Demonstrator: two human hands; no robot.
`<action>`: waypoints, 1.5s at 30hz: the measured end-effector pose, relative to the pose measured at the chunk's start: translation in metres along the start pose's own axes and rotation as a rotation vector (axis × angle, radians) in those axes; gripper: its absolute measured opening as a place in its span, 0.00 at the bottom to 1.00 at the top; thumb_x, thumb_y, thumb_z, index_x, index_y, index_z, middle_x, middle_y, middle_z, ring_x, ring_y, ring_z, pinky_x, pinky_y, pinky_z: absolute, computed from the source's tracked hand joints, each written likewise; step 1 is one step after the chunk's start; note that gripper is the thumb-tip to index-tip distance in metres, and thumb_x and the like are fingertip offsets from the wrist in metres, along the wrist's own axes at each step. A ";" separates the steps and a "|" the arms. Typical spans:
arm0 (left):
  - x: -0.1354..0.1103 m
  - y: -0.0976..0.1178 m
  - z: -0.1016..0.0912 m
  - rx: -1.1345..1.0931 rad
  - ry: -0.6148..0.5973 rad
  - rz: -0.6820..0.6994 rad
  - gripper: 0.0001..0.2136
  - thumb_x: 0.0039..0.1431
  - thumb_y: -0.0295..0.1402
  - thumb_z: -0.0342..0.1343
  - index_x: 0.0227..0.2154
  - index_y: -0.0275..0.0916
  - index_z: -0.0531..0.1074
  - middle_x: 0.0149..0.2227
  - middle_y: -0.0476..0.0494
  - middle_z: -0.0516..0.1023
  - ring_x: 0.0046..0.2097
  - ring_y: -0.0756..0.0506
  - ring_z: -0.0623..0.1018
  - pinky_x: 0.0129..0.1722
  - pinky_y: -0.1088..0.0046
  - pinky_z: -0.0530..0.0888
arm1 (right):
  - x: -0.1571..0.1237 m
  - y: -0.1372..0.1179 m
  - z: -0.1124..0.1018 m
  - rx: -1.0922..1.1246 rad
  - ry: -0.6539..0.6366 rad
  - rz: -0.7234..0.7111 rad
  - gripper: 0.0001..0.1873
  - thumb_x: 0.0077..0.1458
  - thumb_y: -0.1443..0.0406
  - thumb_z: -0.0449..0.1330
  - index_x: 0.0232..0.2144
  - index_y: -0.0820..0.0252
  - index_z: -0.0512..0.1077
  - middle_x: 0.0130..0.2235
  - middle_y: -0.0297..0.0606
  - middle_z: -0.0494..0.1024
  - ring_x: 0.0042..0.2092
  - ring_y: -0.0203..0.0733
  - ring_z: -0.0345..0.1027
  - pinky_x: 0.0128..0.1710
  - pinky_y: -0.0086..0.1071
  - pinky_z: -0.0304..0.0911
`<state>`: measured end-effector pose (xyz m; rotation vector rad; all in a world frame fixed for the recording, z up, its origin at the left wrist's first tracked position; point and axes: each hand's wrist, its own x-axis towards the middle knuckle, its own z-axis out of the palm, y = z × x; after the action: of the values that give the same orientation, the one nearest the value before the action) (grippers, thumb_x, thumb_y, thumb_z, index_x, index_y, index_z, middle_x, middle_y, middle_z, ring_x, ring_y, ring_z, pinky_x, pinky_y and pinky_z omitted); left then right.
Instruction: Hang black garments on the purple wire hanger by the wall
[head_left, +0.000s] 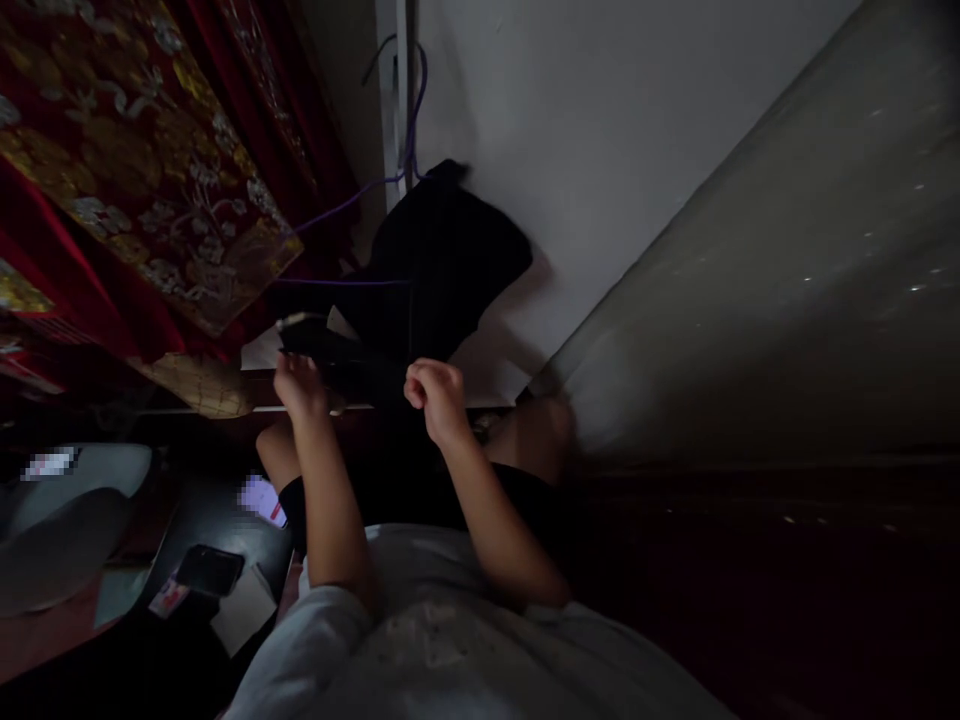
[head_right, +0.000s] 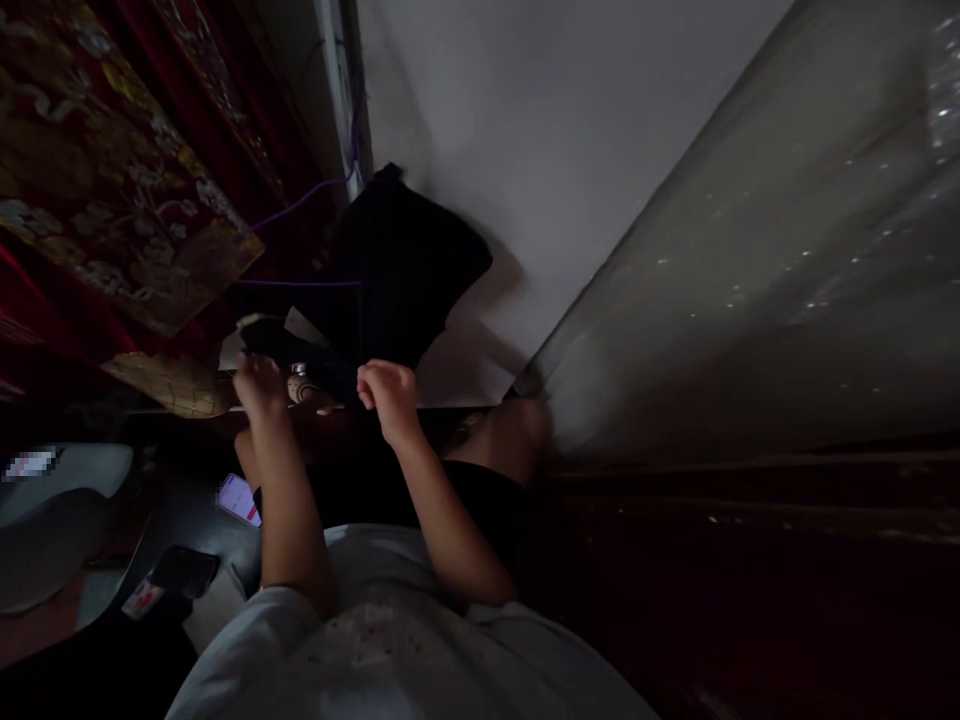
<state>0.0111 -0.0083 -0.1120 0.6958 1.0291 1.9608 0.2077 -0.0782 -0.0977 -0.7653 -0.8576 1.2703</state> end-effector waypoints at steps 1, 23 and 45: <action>-0.011 -0.016 -0.005 0.013 0.049 -0.025 0.09 0.74 0.33 0.39 0.34 0.43 0.57 0.31 0.49 0.66 0.40 0.49 0.75 0.48 0.71 0.70 | 0.000 -0.005 -0.002 0.016 0.022 0.002 0.16 0.46 0.61 0.61 0.13 0.59 0.64 0.16 0.27 0.61 0.17 0.26 0.50 0.19 0.27 0.42; -0.112 0.027 0.061 0.301 -0.391 0.372 0.13 0.65 0.45 0.63 0.43 0.42 0.76 0.46 0.42 0.81 0.52 0.44 0.80 0.56 0.68 0.75 | 0.001 -0.001 -0.015 -0.360 -0.098 -0.140 0.08 0.50 0.61 0.62 0.34 0.54 0.72 0.37 0.38 0.78 0.44 0.47 0.72 0.49 0.39 0.68; 0.010 0.075 -0.032 1.442 -1.129 0.405 0.13 0.69 0.41 0.49 0.33 0.42 0.73 0.30 0.46 0.75 0.33 0.42 0.75 0.57 0.55 0.70 | 0.178 -0.054 -0.074 -0.862 0.147 -0.196 0.23 0.54 0.65 0.66 0.13 0.59 0.62 0.16 0.26 0.54 0.21 0.30 0.48 0.20 0.29 0.40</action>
<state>-0.0482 -0.0395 -0.0638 2.4914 1.3949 0.4138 0.3138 0.0883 -0.0657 -1.3876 -1.3367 0.6239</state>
